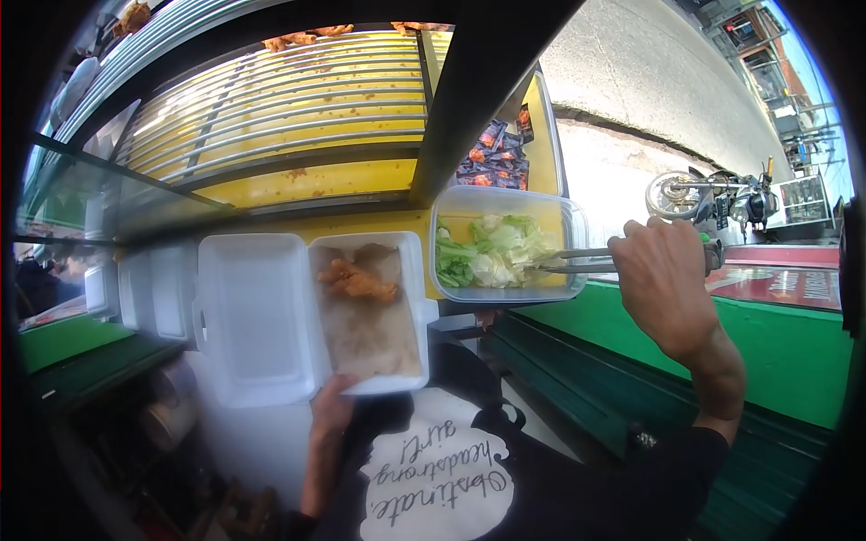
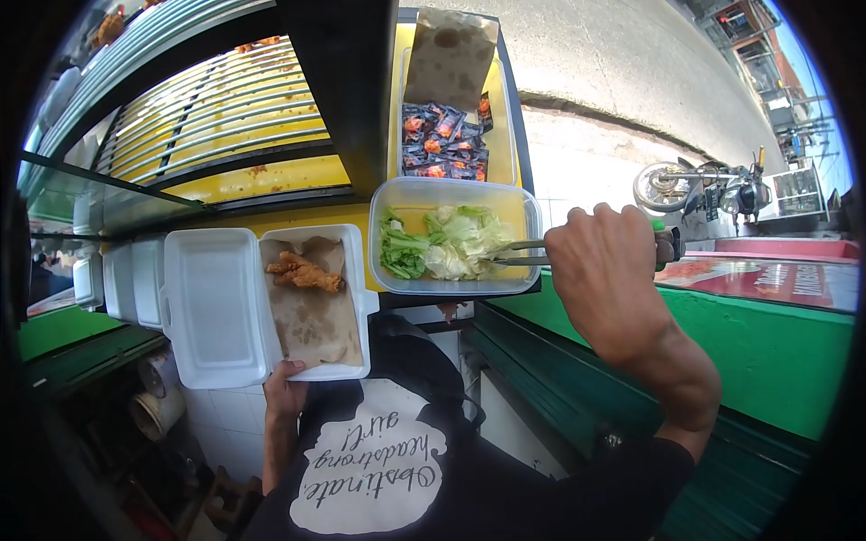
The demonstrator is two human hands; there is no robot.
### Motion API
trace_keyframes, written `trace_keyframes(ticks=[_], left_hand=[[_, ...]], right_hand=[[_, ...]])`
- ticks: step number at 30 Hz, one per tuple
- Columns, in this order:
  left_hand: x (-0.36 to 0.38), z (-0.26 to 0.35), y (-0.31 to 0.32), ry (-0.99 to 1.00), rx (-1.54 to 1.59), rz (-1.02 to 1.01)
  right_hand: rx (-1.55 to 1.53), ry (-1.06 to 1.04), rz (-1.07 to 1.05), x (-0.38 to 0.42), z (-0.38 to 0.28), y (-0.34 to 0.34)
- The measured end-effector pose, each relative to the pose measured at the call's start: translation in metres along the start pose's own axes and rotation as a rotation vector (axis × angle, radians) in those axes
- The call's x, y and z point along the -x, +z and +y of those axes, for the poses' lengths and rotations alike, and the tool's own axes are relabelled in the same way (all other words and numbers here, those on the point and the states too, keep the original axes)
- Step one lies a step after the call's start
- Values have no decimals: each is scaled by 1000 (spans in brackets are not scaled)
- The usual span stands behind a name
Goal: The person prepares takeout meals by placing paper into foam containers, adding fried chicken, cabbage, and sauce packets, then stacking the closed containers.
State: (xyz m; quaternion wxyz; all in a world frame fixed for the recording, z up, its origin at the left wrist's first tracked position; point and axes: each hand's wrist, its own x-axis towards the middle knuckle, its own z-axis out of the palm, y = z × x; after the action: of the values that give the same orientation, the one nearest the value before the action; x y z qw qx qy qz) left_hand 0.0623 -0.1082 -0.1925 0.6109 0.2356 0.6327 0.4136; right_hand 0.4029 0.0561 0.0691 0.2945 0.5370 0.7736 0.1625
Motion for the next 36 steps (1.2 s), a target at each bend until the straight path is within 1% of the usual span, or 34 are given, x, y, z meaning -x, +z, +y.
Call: trace_keyframes(ticks=[1, 2, 4, 5, 7, 11, 13, 14, 16, 17, 18, 19, 20, 21, 22, 23, 24, 25, 26, 27, 28, 30, 31, 33, 34, 35, 36], left_hand=[[0, -5, -4, 145, -361, -37], [0, -7, -6, 145, -362, -34], [3, 8, 4, -55, 130, -28], [6, 22, 12, -52, 132, -22], [17, 50, 27, -187, 346, -8], [14, 41, 26, -178, 270, 0], [18, 43, 26, -27, -25, -100], [17, 40, 23, -28, -24, -77], [7, 21, 16, -121, 140, -136], [2, 7, 12, -114, 67, -133], [11, 21, 18, -115, 68, -111], [21, 47, 29, -80, -132, -86], [27, 62, 35, -60, -328, -63], [14, 55, 32, -149, 87, -142], [18, 51, 30, -156, 85, -133], [22, 49, 31, -88, -73, -125], [26, 54, 34, -21, -231, -118], [22, 42, 28, -24, -234, -115], [13, 21, 19, 57, -228, -139], [8, 9, 14, 130, -217, -164], [14, 29, 21, 127, -219, -164], [28, 70, 38, -76, -356, -98], [28, 69, 38, -78, -358, -101], [26, 66, 37, -39, -221, -111], [26, 69, 39, -39, -220, -115], [27, 73, 40, -63, -220, -99], [27, 75, 42, -88, -218, -84]], right_hand=[[-4, -2, 0, 0, 2, 0], [-18, -9, 4, 0, 6, 0], [-31, -25, 13, 1, 14, -6], [-59, 7, 3, 6, 18, -14], [-141, 57, -15, 15, 29, -24], [-147, 68, -57, 24, 41, -34], [-257, 99, -6, 35, 45, -39], [-264, 79, 3, 41, 46, -42], [-405, 135, 76, 51, 51, -49], [-414, 112, 85, 56, 53, -52], [-477, 94, 152, 62, 56, -53], [-540, 87, 227, 67, 54, -54], [-547, 75, 229, 65, 54, -56], [-587, -11, 256, 64, 53, -60], [-626, -97, 279, 62, 52, -63], [-621, -180, 256, 55, 49, -66], [-626, -183, 255, 47, 44, -65], [-695, -250, 124, 39, 35, -61], [-762, -312, -2, 33, 27, -57], [-707, -395, -50, 26, 21, -53], [-710, -395, -53, 20, 12, -49], [-662, -432, -103, 9, -4, -44], [-638, -430, -83, 7, -7, -43], [-627, -414, -61, 6, -2, -48], [-613, -401, -39, 7, 1, -51], [-610, -398, -42, 11, 6, -55], [-616, -339, 7, 16, 14, -59]])
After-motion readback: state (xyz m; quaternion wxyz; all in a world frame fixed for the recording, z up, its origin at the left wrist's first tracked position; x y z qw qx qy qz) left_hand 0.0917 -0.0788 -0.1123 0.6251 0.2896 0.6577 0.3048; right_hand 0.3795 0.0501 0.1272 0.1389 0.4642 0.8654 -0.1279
